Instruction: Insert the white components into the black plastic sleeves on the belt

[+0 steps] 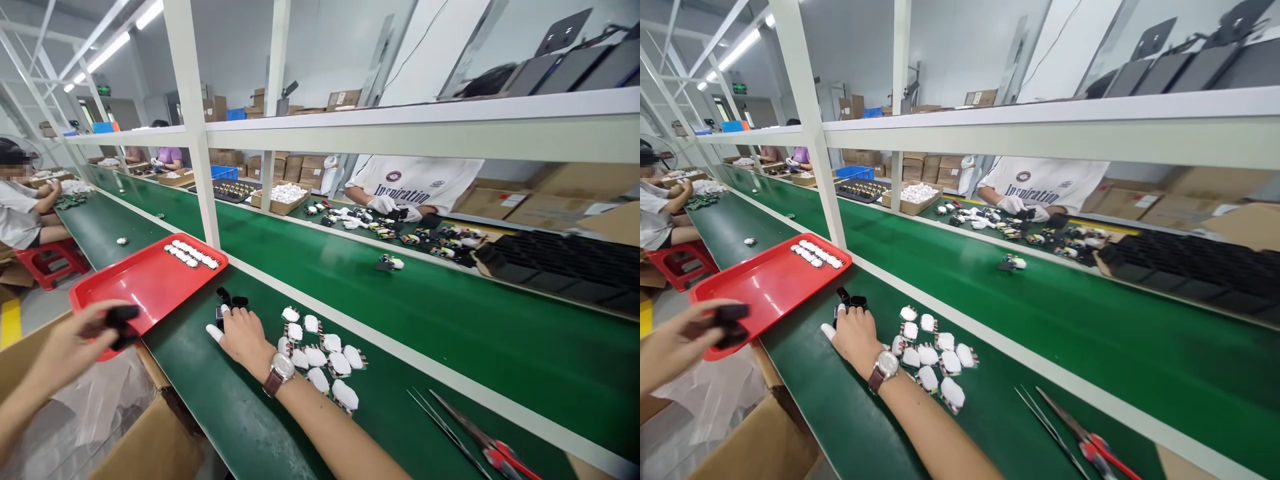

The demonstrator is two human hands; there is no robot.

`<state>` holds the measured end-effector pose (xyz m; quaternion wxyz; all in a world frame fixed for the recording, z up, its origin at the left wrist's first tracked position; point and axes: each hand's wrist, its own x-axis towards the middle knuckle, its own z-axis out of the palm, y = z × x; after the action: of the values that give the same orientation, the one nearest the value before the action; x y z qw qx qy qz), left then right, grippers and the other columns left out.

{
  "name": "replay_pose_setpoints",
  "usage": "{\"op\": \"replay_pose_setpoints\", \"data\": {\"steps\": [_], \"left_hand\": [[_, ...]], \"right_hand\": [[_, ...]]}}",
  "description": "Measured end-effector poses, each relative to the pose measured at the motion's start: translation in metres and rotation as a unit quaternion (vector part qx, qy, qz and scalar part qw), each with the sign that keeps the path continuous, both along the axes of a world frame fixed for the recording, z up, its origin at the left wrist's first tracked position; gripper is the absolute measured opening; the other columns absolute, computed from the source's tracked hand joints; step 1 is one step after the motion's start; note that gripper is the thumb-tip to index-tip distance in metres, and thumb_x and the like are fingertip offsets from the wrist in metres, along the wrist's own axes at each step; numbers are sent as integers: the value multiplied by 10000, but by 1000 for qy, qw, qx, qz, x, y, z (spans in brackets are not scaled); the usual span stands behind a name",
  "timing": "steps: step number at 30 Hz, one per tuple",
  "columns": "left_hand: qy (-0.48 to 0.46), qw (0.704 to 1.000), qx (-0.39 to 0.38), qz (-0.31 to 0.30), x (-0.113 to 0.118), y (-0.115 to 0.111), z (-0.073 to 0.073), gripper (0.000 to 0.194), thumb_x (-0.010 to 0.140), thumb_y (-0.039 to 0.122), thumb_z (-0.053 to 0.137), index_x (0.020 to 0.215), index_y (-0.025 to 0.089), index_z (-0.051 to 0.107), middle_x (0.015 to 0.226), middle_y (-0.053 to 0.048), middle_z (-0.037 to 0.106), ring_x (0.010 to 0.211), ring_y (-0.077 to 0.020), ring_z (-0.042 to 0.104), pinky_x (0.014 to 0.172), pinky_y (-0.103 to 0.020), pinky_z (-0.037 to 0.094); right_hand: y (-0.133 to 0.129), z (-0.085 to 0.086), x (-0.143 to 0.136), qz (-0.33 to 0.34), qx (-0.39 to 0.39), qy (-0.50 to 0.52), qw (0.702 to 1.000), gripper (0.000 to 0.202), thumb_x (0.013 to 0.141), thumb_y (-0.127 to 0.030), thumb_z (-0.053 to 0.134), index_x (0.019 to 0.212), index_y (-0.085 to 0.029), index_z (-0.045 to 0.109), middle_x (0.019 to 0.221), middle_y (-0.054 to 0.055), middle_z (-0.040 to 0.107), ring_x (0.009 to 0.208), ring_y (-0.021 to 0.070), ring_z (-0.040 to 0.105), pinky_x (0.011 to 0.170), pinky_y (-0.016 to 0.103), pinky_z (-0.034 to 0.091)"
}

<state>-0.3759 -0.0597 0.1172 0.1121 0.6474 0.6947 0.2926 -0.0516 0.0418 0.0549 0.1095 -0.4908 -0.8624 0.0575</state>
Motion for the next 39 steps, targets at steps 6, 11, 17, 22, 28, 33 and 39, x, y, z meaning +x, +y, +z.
{"op": "replay_pose_setpoints", "data": {"steps": [6, 11, 17, 22, 28, 33, 39], "left_hand": [[52, 979, -53, -192, 106, 88, -57, 476, 805, 187, 566, 1259, 266, 685, 1264, -63, 747, 1076, -281, 735, 974, -409, 593], [36, 980, -62, -186, 117, 114, -75, 543, 838, 191, 606, 1381, 209, 612, 1240, -117, 722, 1025, -284, 729, 964, -453, 590], [-29, 986, -62, -154, 110, 105, -81, 608, 977, 366, 582, 1536, 235, 382, 1187, -101, 654, 955, -228, 736, 795, -381, 652], [-47, 978, -10, -201, 112, 84, -80, 522, 897, 552, 753, 1294, 280, 554, 1374, -102, 536, 1161, -287, 676, 831, -419, 679], [131, 940, 158, -271, 104, 70, -82, 234, 995, 446, 655, 943, 219, 686, 1193, -107, 587, 1105, -301, 677, 922, -448, 619], [100, 941, 201, -254, 124, 58, -47, 207, 965, 423, 698, 887, 236, 655, 1282, -86, 605, 1106, -289, 670, 939, -420, 590], [52, 885, 53, -460, 229, 12, -35, 94, 1025, 245, 597, 934, 224, 606, 1417, -110, 597, 1095, -208, 708, 927, -293, 598]], "right_hand": [[-5, -12, 6, 48, 22, 51, 997, 334, 1029, -349, 564, 1249, -110, 641, 1176, 169, 699, 1138, 320, 616, 986, 438, 489], [-2, -8, 12, 123, 55, 106, 985, 363, 1018, -236, 551, 1371, -156, 580, 1376, 107, 655, 1227, 263, 550, 1056, 409, 477], [-7, -6, 50, 125, 90, 150, 977, 378, 1050, -216, 499, 1408, -123, 572, 1442, 149, 617, 1323, 296, 512, 1091, 467, 469], [-10, -10, 132, 72, 196, 184, 961, 354, 1062, -231, 482, 1389, -154, 593, 1357, 157, 667, 1253, 312, 581, 1016, 520, 527], [-37, -22, 258, -81, 168, 128, 974, 437, 972, -144, 477, 1394, -154, 589, 1379, 166, 646, 1278, 338, 577, 1041, 568, 531], [-66, -31, 290, -91, 69, 68, 991, 448, 979, -133, 457, 1410, -139, 578, 1498, 172, 571, 1387, 310, 521, 1159, 543, 467], [-69, -32, 275, -87, 29, 19, 996, 359, 920, -72, 529, 1252, -137, 650, 1277, 153, 678, 1194, 279, 613, 1062, 456, 519]]}}
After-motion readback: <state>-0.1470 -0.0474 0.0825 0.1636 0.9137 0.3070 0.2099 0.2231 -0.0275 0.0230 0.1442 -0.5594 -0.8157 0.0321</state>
